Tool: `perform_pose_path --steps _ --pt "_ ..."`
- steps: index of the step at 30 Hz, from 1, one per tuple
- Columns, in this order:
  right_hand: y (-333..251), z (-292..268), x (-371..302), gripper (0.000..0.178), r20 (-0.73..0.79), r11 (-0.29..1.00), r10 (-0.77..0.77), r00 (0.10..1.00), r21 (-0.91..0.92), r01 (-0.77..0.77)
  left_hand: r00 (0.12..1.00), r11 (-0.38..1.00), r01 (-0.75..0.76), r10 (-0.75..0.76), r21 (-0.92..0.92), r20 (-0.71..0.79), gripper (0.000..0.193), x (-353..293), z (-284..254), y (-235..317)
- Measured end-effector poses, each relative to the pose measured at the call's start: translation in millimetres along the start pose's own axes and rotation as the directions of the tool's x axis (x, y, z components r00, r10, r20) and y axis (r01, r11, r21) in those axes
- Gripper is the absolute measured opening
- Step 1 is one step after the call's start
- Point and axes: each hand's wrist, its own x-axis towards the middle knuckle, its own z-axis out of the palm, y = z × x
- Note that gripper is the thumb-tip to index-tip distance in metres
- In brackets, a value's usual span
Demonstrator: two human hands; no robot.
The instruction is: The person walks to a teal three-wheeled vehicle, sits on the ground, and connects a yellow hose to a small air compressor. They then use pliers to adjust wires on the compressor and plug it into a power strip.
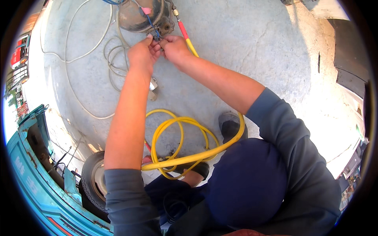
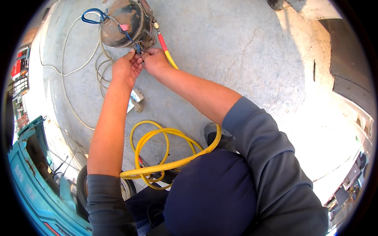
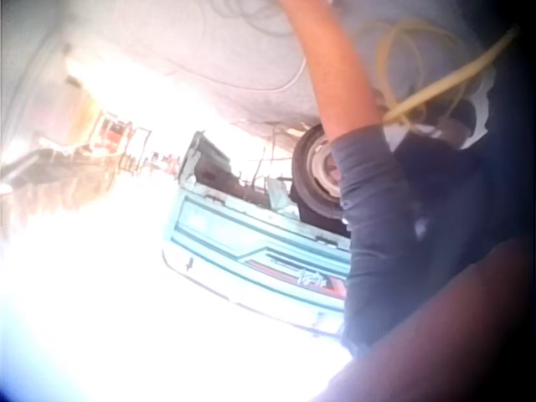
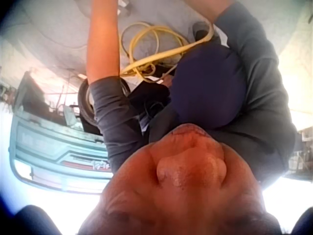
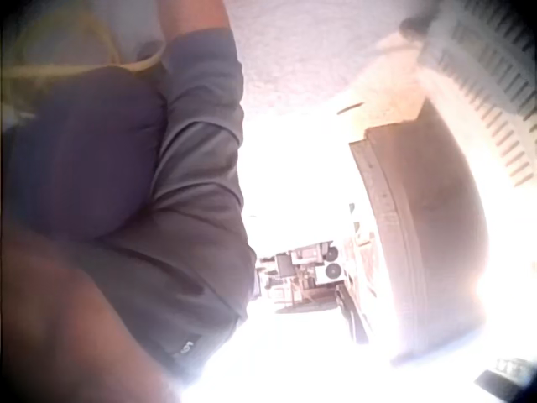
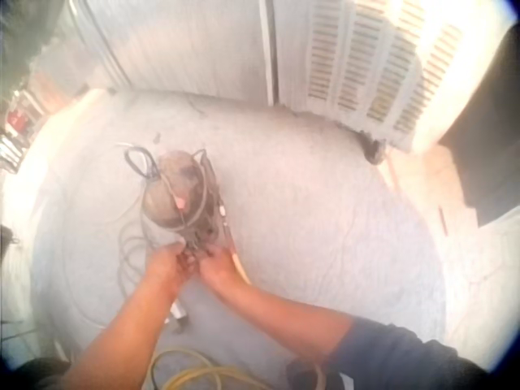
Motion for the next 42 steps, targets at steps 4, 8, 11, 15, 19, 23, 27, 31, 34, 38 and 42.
perform_pose_path --steps 4,8,11,15,19,23,27,31,34,38,42 --pt "-0.5 -3.9 -5.7 0.023 -0.007 0.999 0.014 1.0 -0.047 -0.014 0.995 0.994 -0.074 0.079 0.078 -0.066 0.019 -4.7 9.3 0.4" --pt "5.7 -6.2 -5.8 0.024 -0.01 0.997 0.036 0.999 -0.07 -0.036 0.981 0.981 -0.107 0.131 0.162 -0.141 0.017 -4.7 18.8 6.5" --pt "4.5 -2.9 -11.7 0.024 -0.034 0.991 0.041 0.999 -0.125 -0.045 0.976 0.971 -0.109 0.145 0.211 -0.163 0.016 -4.0 19.2 11.4" --pt "8.2 -6.3 -13.1 0.025 -0.032 0.986 0.036 0.999 -0.159 -0.04 0.981 0.971 -0.093 0.127 0.219 -0.147 0.017 -1.9 17.1 11.7" --pt "8.2 -10.9 -10.9 0.026 -0.042 0.99 0.038 0.998 -0.134 -0.043 0.983 0.975 -0.077 0.11 0.208 -0.148 0.017 -3.3 18.7 13.0" --pt "5.8 -8.9 -12.5 0.026 -0.052 0.994 0.043 0.998 -0.094 -0.048 0.982 0.979 -0.065 0.097 0.194 -0.159 0.017 -3.1 17.4 12.0" --pt "3.6 -10.1 -11.5 0.025 -0.035 0.996 0.03 0.999 -0.078 -0.033 0.984 0.98 -0.071 0.099 0.187 -0.145 0.017 -3.0 16.9 12.2" --pt "3.9 -8.4 -11.6 0.024 -0.029 0.997 0.029 0.999 -0.068 -0.031 0.985 0.979 -0.065 0.094 0.191 -0.145 0.017 -2.1 16.0 12.7" --pt "3.0 -8.5 -11.8 0.024 -0.023 0.998 0.026 0.999 -0.059 -0.027 0.985 0.979 -0.069 0.097 0.194 -0.14 0.017 -2.1 15.5 12.5" --pt "3.3 -7.6 -11.8 0.024 -0.029 0.998 0.036 0.999 -0.05 -0.037 0.986 0.978 -0.067 0.095 0.198 -0.138 0.017 -1.6 14.6 12.7" --pt "7.0 -9.3 -8.6 0.03 -0.011 0.998 0.026 1.0 -0.051 -0.027 0.988 0.977 -0.069 0.095 0.202 -0.123 0.017 -1.0 13.7 12.6"
